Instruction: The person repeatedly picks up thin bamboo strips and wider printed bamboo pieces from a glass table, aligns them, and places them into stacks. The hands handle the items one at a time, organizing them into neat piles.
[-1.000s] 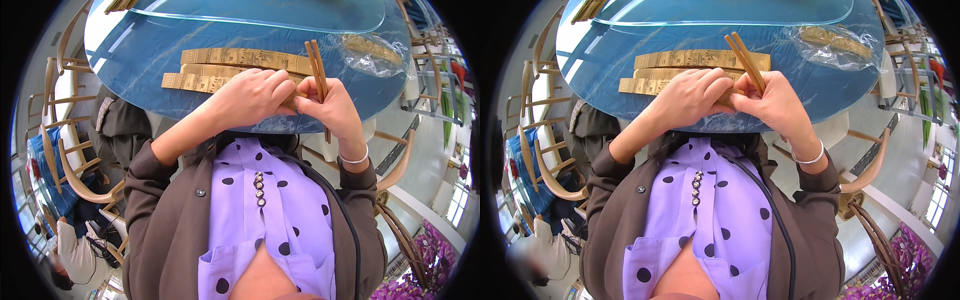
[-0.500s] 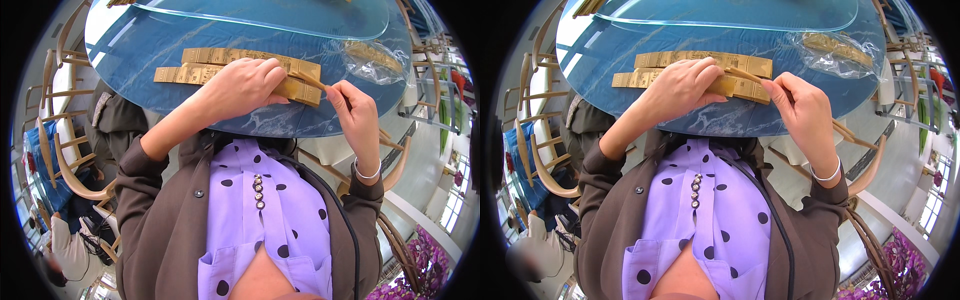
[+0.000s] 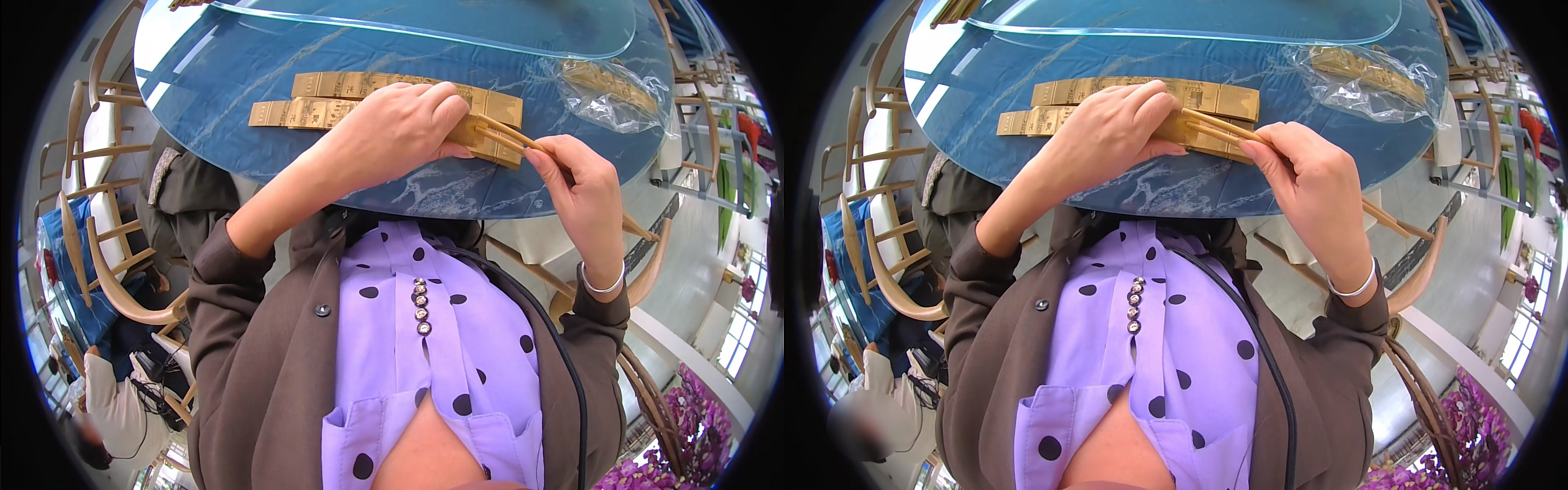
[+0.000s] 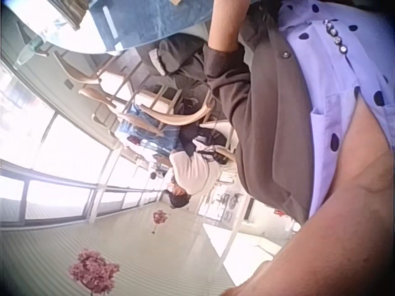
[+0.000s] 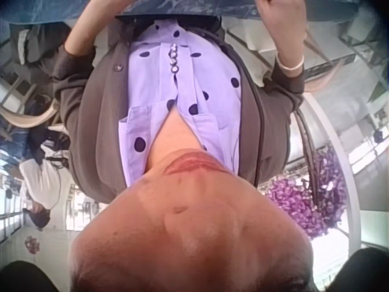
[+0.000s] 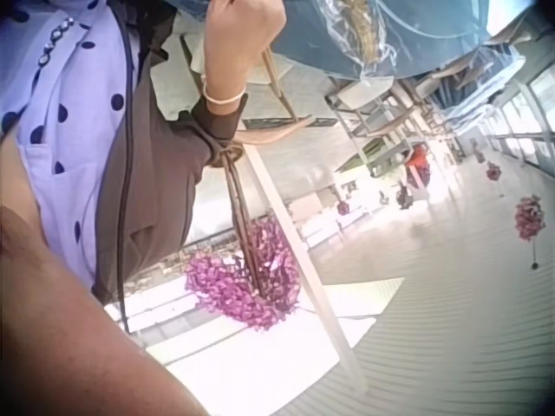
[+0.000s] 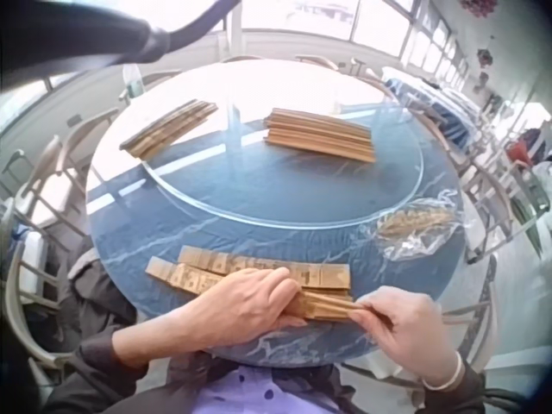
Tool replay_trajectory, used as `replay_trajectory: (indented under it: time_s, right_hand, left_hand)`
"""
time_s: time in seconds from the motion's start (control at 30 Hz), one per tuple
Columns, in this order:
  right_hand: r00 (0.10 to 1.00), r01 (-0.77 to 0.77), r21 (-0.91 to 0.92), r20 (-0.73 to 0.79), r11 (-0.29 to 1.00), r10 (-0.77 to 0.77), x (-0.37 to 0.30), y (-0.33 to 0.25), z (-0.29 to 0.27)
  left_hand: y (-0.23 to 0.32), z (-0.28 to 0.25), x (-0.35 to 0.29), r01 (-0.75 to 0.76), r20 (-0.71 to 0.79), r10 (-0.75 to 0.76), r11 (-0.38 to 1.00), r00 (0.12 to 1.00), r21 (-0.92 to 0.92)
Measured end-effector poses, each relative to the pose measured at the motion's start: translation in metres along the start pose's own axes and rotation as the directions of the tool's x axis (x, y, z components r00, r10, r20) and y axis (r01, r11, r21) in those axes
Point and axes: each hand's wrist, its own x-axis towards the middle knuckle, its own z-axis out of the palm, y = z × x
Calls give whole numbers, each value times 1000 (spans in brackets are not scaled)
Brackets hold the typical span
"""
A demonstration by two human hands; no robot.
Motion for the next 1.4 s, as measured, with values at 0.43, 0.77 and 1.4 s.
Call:
replay_trajectory:
  time_s: [0.43, 0.77, 1.4]
  right_hand:
    - [989, 146, -120, -20, 982, -149, 7, 7, 17]
    - [969, 166, -336, -121, 927, -217, 8, -2, 17]
    - [922, 167, -492, -230, 855, -312, 6, -8, 17]
  left_hand:
    - [3, -2, 2, 77, -43, -84, 987, 996, -144]
    - [-5, -6, 1, 110, -14, -117, 961, 993, -254]
    - [-8, -16, 2, 189, 26, -192, 922, 981, -339]
